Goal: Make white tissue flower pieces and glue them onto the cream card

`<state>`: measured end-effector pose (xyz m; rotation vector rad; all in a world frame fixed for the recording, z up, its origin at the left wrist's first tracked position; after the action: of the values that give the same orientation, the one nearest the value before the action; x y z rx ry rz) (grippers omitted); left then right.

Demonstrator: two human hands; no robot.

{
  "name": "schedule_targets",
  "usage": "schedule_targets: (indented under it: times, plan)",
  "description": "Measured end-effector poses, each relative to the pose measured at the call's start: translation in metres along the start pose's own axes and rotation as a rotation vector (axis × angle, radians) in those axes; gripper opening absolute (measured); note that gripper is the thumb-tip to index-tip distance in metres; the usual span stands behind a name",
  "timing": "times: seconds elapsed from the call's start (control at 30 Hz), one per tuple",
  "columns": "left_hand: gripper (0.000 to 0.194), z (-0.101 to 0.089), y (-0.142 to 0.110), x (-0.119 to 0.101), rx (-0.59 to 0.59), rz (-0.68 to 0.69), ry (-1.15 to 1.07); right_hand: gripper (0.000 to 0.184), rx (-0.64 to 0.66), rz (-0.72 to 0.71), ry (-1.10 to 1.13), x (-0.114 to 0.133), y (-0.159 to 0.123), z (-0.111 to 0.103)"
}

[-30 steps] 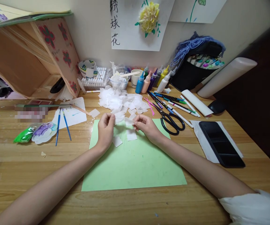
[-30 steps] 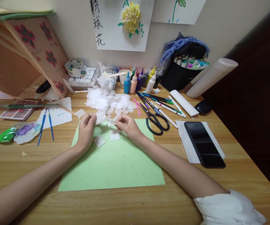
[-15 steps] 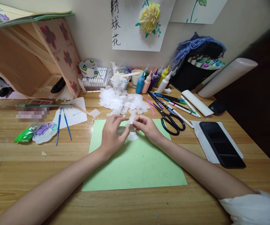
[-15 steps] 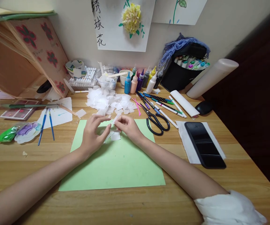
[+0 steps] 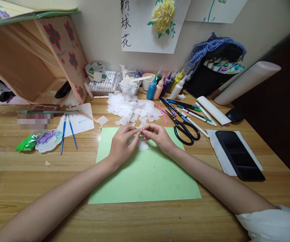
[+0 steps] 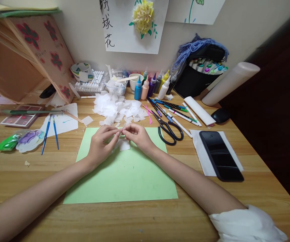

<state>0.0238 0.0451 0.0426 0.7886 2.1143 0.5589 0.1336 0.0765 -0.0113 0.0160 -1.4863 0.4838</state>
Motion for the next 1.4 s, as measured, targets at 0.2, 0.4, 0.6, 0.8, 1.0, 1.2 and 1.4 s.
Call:
schedule_targets:
  times: [0.2,0.4,0.6,0.8,1.0,1.2,1.4]
  plan:
    - [0.021,-0.001,0.000,-0.002,-0.012,0.036,0.028,0.023,-0.009,0.003,-0.014,0.000,0.000,0.000]
    - [0.019,-0.001,0.000,-0.006,-0.020,0.071,0.080,0.022,-0.006,-0.006,-0.017,0.002,0.000,0.001]
    - [0.019,0.000,-0.001,-0.008,-0.014,0.100,0.094,0.023,-0.032,-0.016,-0.038,0.002,0.000,0.000]
    - [0.016,-0.002,-0.001,-0.001,-0.027,0.007,0.015,0.020,-0.022,-0.047,-0.047,0.003,0.001,0.001]
    - [0.016,-0.008,-0.007,0.033,-0.130,-0.287,-0.128,0.021,-0.047,-0.037,-0.039,0.003,0.001,-0.002]
    - [0.022,-0.019,-0.020,0.068,-0.265,-0.540,-0.148,0.020,-0.149,-0.010,0.039,-0.005,0.004,-0.015]
    - [0.022,-0.027,-0.024,0.080,-0.312,-0.541,-0.060,0.018,-0.316,-0.109,-0.100,0.003,0.001,-0.032]
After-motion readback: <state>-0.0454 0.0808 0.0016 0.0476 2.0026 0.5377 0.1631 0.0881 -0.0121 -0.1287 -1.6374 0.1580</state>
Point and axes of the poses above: each hand's wrist, its own y-axis towards the middle knuckle, its own z-axis out of the palm, x = y × z, the point moved 10 cm from there along y, towards the middle knuckle, and after that the axes turned 14 degrees about z, right-handed, at the moved point
